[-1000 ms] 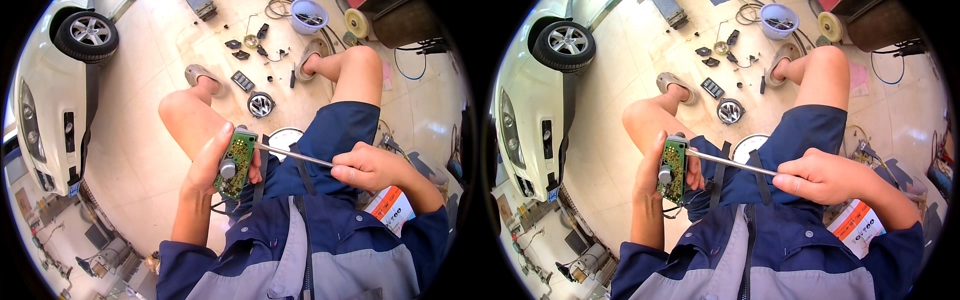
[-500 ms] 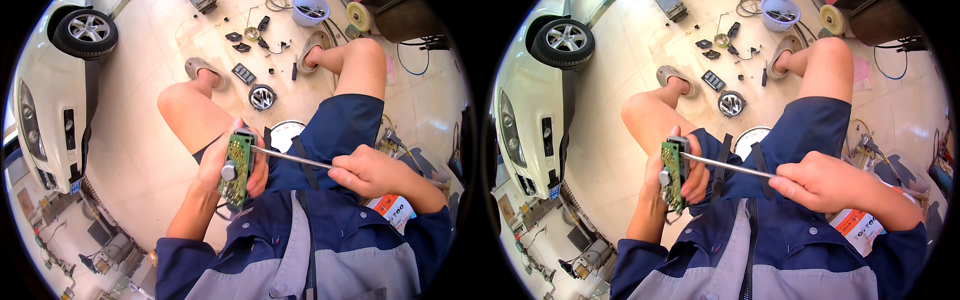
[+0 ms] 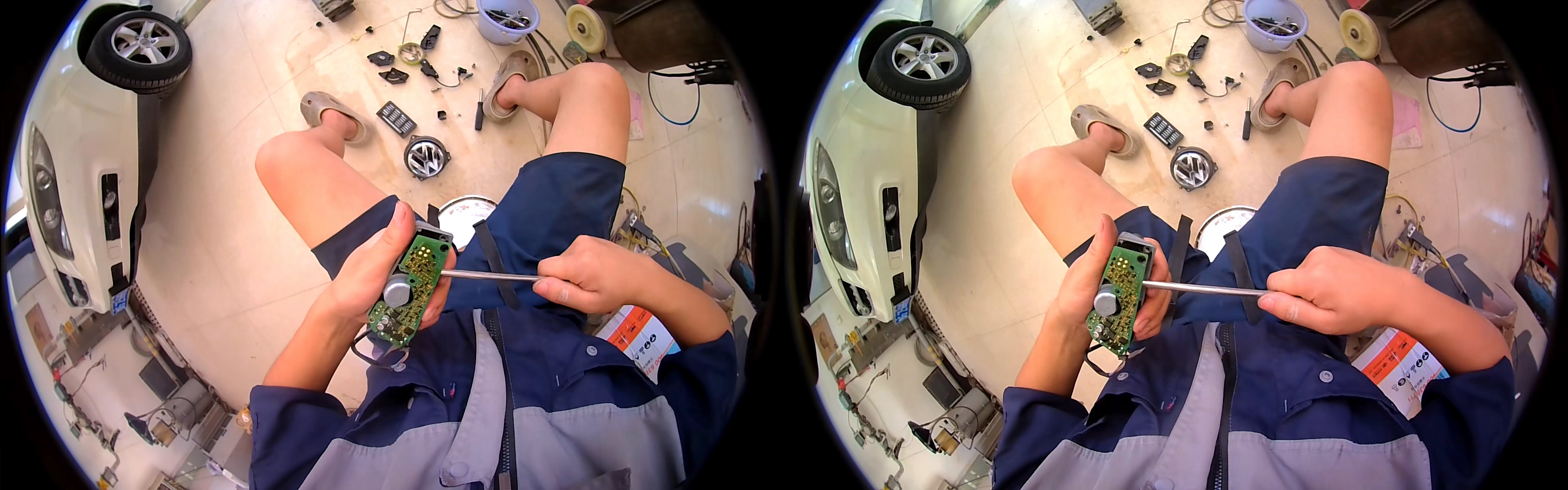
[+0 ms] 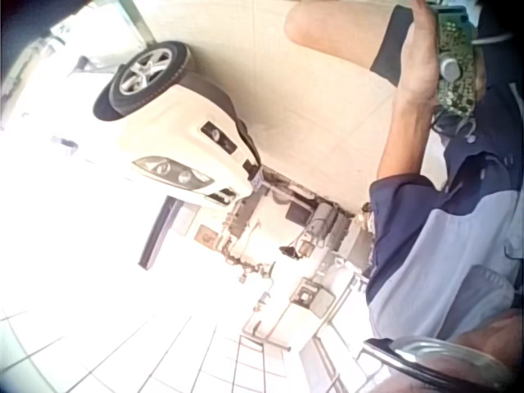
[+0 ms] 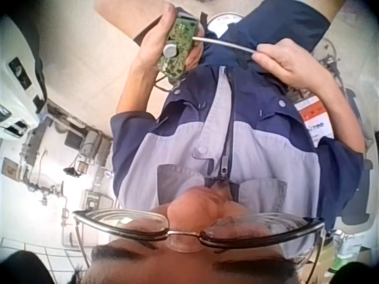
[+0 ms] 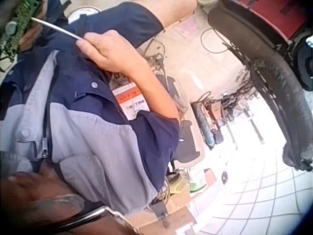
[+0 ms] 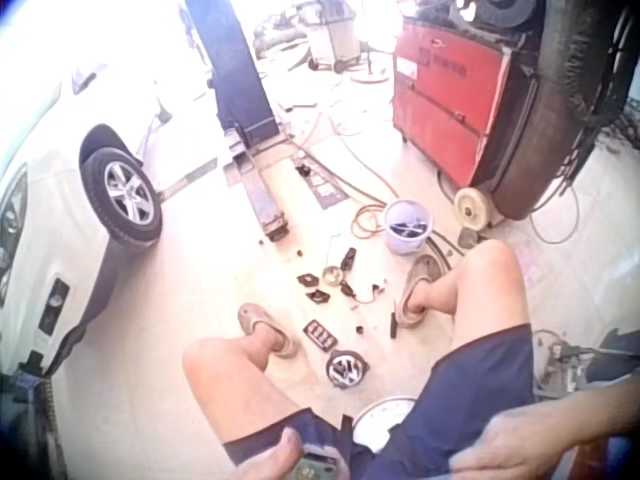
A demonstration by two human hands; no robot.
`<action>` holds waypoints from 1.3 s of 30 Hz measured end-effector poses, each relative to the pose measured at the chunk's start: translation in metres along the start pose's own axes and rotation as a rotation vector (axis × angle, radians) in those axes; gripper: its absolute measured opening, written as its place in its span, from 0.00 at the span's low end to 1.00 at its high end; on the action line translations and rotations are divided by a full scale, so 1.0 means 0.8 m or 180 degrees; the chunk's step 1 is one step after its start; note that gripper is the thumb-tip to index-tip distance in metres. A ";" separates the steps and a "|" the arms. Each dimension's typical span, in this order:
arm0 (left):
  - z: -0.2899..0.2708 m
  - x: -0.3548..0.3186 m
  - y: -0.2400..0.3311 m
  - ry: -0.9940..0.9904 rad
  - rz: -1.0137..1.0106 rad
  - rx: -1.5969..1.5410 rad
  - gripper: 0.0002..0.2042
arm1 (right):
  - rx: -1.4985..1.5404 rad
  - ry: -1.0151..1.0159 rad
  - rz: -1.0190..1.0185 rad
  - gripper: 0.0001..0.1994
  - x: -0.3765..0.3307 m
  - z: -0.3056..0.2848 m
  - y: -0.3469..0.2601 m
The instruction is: The person uses a screwdriver to pry open a plastic casing and remove components from a circuit board while sitting in an auto repair shop. They hold the board in one hand and manipulate the tool with the other.
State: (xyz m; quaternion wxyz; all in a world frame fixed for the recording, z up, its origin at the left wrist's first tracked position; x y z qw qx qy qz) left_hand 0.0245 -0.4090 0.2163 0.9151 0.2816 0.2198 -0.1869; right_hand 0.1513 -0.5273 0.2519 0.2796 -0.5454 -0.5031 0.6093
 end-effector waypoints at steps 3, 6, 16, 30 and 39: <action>0.006 0.000 -0.009 -0.0059 -0.0168 -0.0286 0.37 | 0.0001 0.0019 -0.0058 0.15 -0.004 0.005 0.004; 0.013 -0.001 -0.019 -0.0254 -0.0313 -0.0566 0.37 | -0.0162 0.0020 -0.0162 0.15 -0.007 0.011 0.009; 0.019 0.006 -0.041 -0.0476 -0.0393 -0.0891 0.37 | -0.0295 0.0151 -0.0321 0.15 -0.008 0.023 0.028; 0.014 0.004 -0.088 -0.0152 -0.1031 -0.1014 0.38 | -0.0174 0.0272 -0.0285 0.14 -0.022 0.068 0.067; -0.039 -0.034 0.084 0.2063 0.0990 0.1469 0.37 | -0.0023 0.1759 -0.0436 0.08 -0.011 -0.012 0.043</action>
Point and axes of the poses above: each hand's wrist, its own x-axis towards the middle knuckle, its own z-axis out of the palm, y = z × x, the point moved 8 cm from there along x, towards the middle knuckle, and after that the axes turned 8 degrees about x, right-handed, at the moved point
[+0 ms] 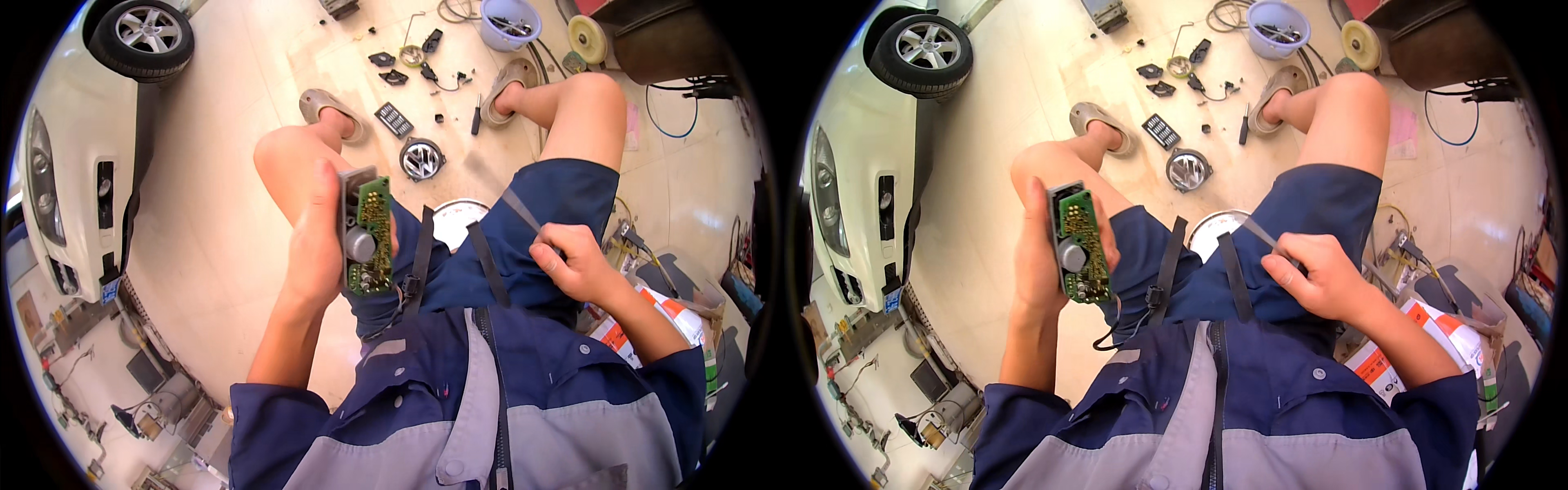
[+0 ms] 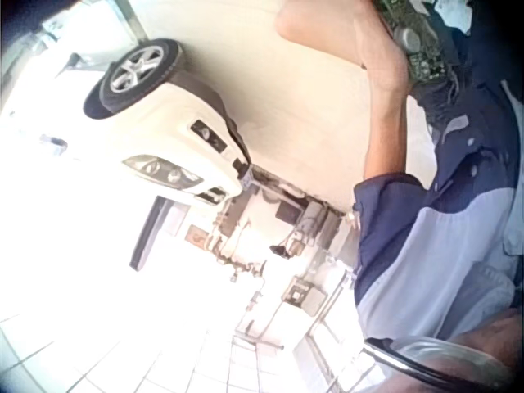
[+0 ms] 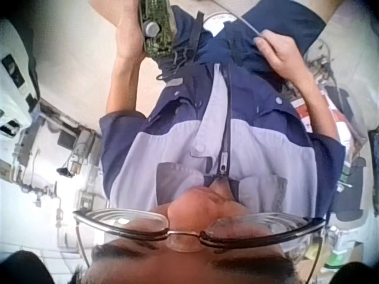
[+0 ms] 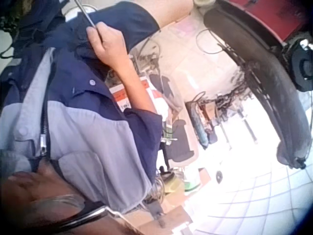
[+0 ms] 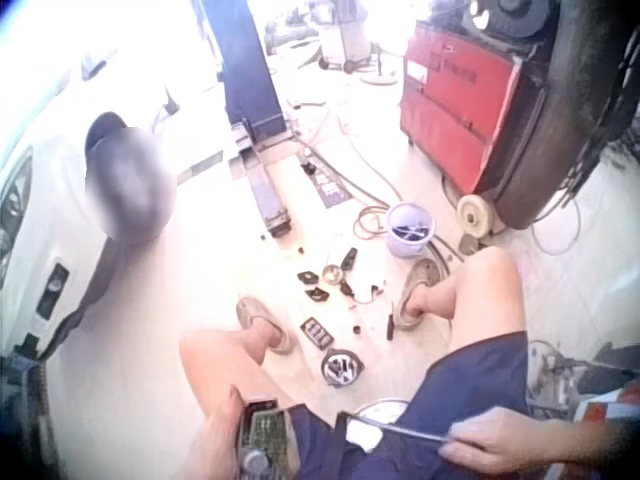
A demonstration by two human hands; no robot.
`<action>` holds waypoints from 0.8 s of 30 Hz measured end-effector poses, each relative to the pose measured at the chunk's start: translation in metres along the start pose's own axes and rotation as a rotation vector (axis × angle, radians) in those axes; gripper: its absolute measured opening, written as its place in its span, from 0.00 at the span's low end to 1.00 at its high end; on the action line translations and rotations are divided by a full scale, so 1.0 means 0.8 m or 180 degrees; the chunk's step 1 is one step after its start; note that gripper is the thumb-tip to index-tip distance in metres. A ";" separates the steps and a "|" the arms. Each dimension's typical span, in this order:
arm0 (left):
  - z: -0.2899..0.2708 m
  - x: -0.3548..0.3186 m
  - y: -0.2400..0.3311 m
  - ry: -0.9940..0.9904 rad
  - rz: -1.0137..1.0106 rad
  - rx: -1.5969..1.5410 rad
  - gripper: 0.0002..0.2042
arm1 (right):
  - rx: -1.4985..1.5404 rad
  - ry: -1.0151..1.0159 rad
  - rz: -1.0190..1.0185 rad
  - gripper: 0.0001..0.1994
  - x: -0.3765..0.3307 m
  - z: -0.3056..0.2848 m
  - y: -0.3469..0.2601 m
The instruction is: The person uses a screwdriver to pry open a plastic casing and remove components from a circuit board while sitting in an auto repair shop. They hold the board in one hand and manipulate the tool with the other.
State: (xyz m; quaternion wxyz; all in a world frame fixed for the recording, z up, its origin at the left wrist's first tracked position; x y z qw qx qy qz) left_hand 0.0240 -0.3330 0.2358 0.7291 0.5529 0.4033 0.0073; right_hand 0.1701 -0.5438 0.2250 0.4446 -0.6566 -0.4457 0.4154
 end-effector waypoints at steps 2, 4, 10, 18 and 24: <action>-0.005 0.001 0.019 0.0087 0.0180 0.0010 0.33 | 0.0957 0.0435 0.0786 0.08 0.011 -0.007 0.005; 0.000 -0.007 0.028 0.0212 0.0061 0.0115 0.31 | 0.1654 0.0726 0.1122 0.08 0.034 0.002 -0.017; 0.026 -0.014 0.040 -0.0307 0.0519 0.0723 0.20 | 0.2174 0.0299 0.1070 0.20 0.116 0.044 -0.087; 0.018 -0.014 0.036 -0.0195 0.0663 0.0990 0.13 | 0.2414 -0.0035 0.1185 0.20 0.118 0.058 -0.080; 0.014 -0.016 0.035 -0.0116 0.0862 0.1222 0.21 | 0.2587 -0.0051 0.1127 0.18 0.111 0.064 -0.070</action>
Point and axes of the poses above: each hand's wrist, its own x-axis towards the middle knuckle, its own z-axis out of the palm, y = z × x, the point moved 8 cm from there along x, towards the middle knuckle, and after that the axes turned 8 degrees about x, right-handed, at the moved point
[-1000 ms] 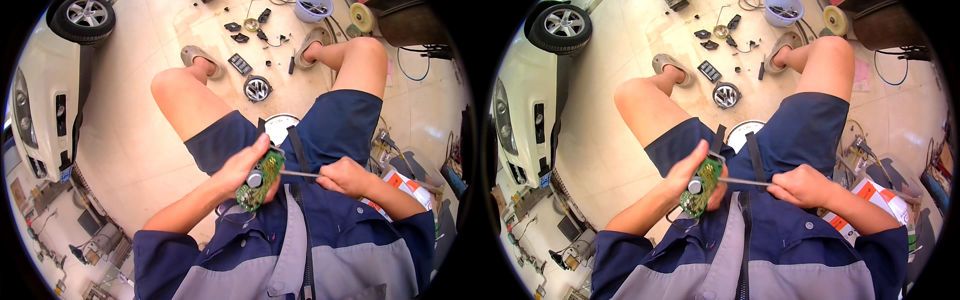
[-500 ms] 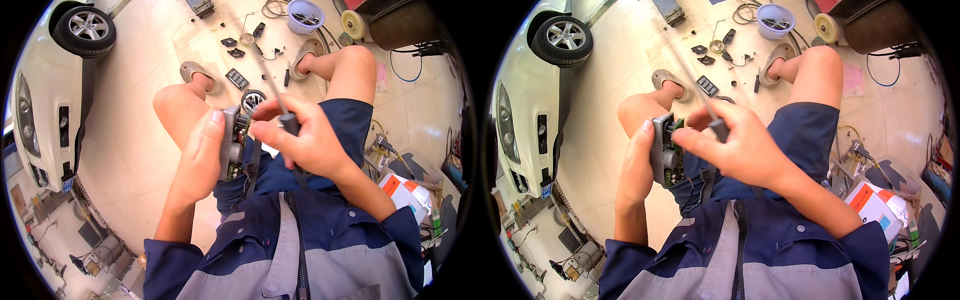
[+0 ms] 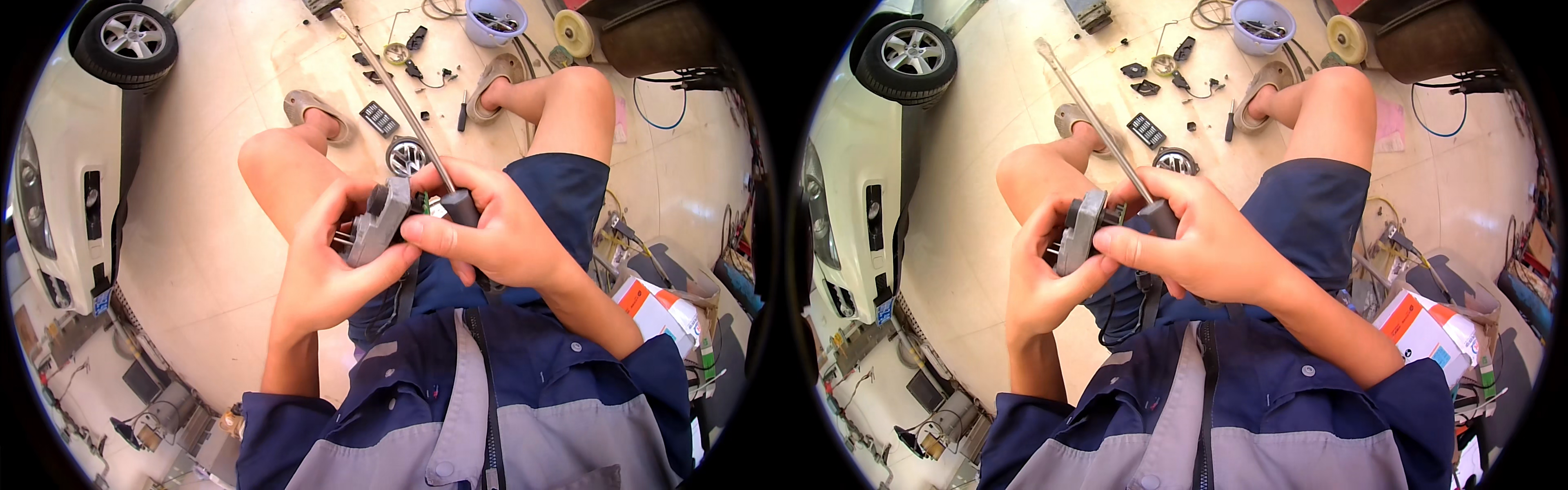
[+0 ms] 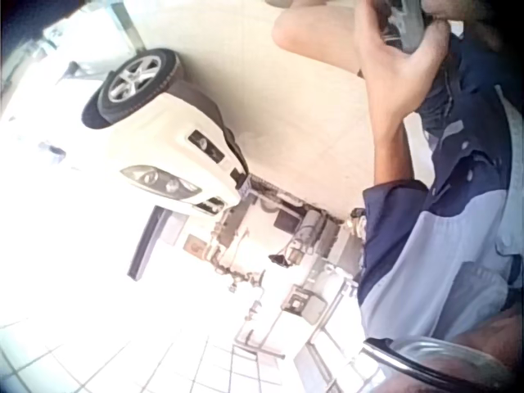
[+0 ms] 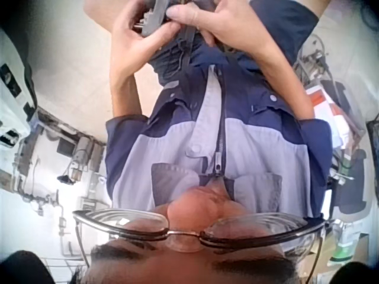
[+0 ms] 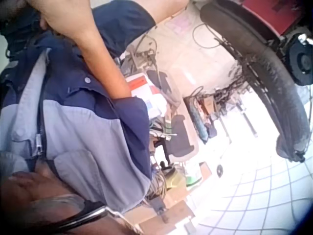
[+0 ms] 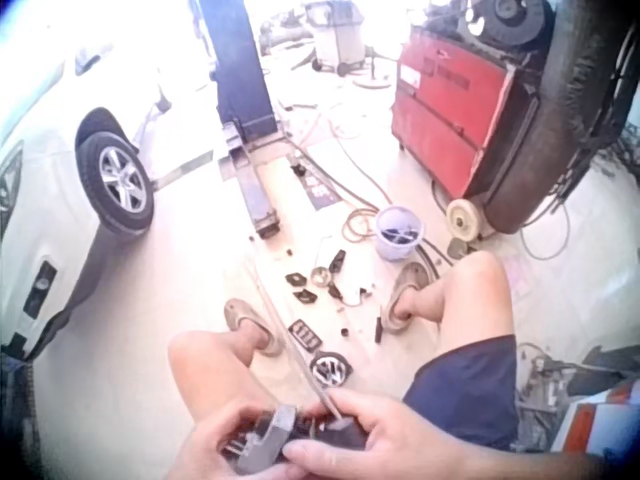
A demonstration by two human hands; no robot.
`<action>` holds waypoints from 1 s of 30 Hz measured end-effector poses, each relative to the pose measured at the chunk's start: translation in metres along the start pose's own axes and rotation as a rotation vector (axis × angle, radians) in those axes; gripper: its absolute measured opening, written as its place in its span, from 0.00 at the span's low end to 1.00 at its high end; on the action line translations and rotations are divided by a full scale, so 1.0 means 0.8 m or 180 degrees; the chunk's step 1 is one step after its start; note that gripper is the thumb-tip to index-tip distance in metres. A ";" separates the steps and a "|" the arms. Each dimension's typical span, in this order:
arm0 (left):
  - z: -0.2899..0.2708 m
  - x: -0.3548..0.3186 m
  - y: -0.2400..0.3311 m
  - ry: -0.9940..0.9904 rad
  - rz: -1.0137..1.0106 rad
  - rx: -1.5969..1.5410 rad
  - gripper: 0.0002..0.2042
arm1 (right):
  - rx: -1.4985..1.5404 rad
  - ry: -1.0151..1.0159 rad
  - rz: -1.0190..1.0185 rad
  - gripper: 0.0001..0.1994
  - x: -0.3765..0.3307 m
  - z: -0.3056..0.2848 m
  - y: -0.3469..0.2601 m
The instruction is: The person uses a screwdriver to pry open a plastic casing and remove components from a circuit board while sitting in an auto repair shop. They hold the board in one hand and manipulate the tool with the other.
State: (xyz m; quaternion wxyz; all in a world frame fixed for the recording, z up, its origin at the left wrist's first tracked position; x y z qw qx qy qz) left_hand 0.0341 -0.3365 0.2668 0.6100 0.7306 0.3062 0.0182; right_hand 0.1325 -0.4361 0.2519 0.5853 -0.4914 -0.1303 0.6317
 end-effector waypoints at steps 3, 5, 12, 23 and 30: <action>-0.005 -0.006 0.000 -0.0019 0.0015 -0.0239 0.22 | 0.0081 -0.0131 -0.0056 0.17 -0.005 0.005 -0.003; -0.006 -0.008 -0.007 0.0078 0.0031 -0.0615 0.24 | 0.0077 -0.0168 -0.0120 0.17 -0.006 0.007 -0.005; 0.006 -0.020 -0.022 0.0237 -0.0283 -0.1461 0.26 | 0.0357 -0.0042 -0.0447 0.15 -0.002 0.008 0.004; 0.019 -0.030 -0.040 0.0111 -0.0521 -0.1592 0.23 | 0.0914 0.0067 -0.0289 0.15 -0.013 0.007 0.037; 0.038 -0.029 -0.066 -0.0025 -0.0743 -0.1799 0.20 | 0.0851 0.0203 0.0010 0.15 -0.014 -0.009 0.067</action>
Point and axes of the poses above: each hand's wrist, its own x-axis towards the middle knuckle, its own z-axis out of the palm, y = z × x, the point moved 8 cm from there along x, towards the middle knuckle, and after that the axes turned 8 degrees about x, right-handed, at the moved point
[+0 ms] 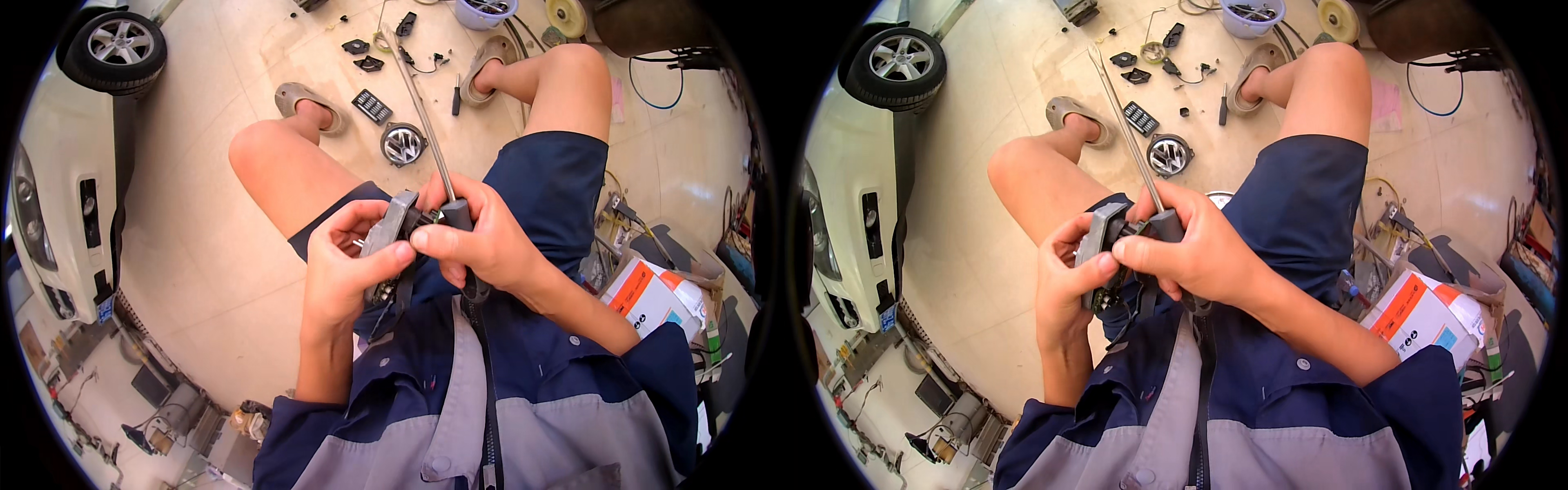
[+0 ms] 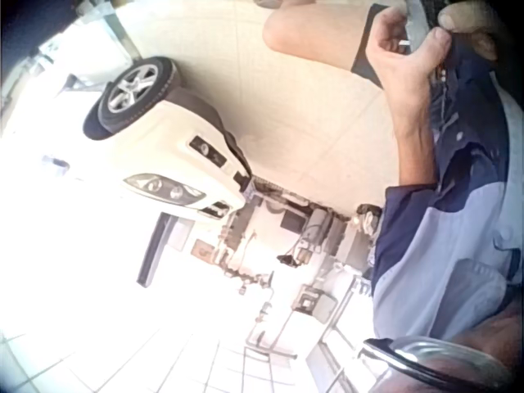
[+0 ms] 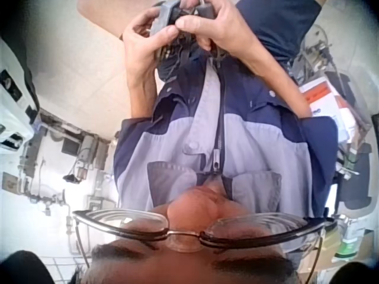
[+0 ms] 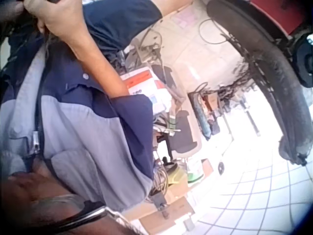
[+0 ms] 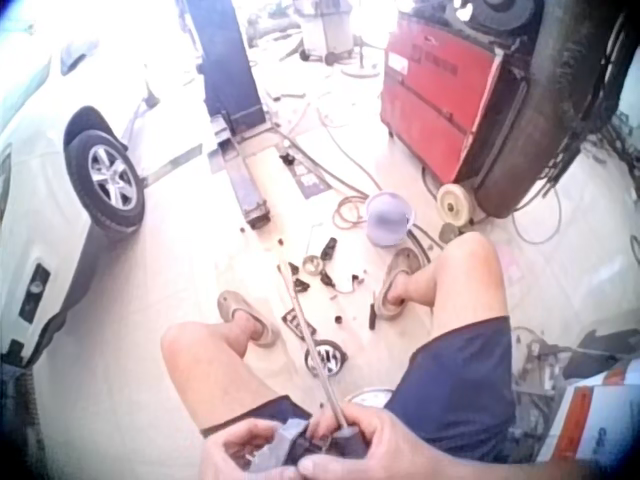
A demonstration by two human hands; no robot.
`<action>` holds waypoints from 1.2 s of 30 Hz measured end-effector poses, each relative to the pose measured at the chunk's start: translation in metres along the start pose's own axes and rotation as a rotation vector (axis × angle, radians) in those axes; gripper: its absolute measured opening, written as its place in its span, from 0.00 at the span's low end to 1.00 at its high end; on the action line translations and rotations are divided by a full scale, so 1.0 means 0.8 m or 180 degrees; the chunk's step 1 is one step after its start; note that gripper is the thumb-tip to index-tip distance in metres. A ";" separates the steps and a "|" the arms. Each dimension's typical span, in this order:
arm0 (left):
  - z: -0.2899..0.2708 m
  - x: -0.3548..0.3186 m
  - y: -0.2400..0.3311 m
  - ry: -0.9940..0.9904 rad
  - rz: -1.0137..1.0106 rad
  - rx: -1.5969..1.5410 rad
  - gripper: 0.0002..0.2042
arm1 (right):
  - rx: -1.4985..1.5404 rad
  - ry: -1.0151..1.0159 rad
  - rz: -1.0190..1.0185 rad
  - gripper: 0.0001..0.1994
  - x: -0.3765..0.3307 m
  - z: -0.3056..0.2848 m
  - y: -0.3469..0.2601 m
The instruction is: The person uses a screwdriver to pry open a plastic casing and remove components from a circuit board while sitting in an auto repair shop. They hold the board in one hand and manipulate the tool with the other.
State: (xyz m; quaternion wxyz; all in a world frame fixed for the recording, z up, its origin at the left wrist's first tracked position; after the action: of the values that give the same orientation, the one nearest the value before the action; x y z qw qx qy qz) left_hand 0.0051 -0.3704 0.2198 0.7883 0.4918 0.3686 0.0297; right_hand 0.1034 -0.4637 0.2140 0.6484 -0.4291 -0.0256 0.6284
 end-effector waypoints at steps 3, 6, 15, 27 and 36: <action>-0.006 0.010 -0.020 -0.0017 -0.0396 0.0097 0.15 | -0.0188 0.0136 0.0319 0.17 0.005 -0.013 0.008; 0.000 0.010 -0.040 -0.0114 -0.0517 0.0032 0.19 | -0.0419 0.0180 0.0416 0.20 0.015 -0.015 0.011; -0.004 0.014 -0.052 -0.0206 -0.0489 -0.0324 0.25 | -0.0550 0.0102 0.0524 0.18 0.020 -0.009 0.005; -0.028 0.024 -0.052 0.0660 -0.0215 -0.1042 0.20 | -0.0915 0.0404 0.0220 0.17 0.031 -0.008 0.006; -0.043 0.035 -0.026 0.0553 0.0193 -0.2314 0.26 | -0.1028 0.0238 0.0085 0.13 -0.027 -0.005 -0.002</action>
State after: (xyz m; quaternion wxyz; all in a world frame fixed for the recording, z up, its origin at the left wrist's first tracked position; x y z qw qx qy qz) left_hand -0.0025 -0.3434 0.1797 0.8760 0.1863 0.3848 0.2235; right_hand 0.1020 -0.4834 0.2233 0.5630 -0.5512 -0.0963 0.6082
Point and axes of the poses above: each hand's wrist, its own x-axis towards the middle knuckle, its own z-axis out of the palm, y = z × x, the point moved 8 cm from there along x, towards the middle knuckle, and after that the axes turned 8 degrees about x, right-handed, at the moved point
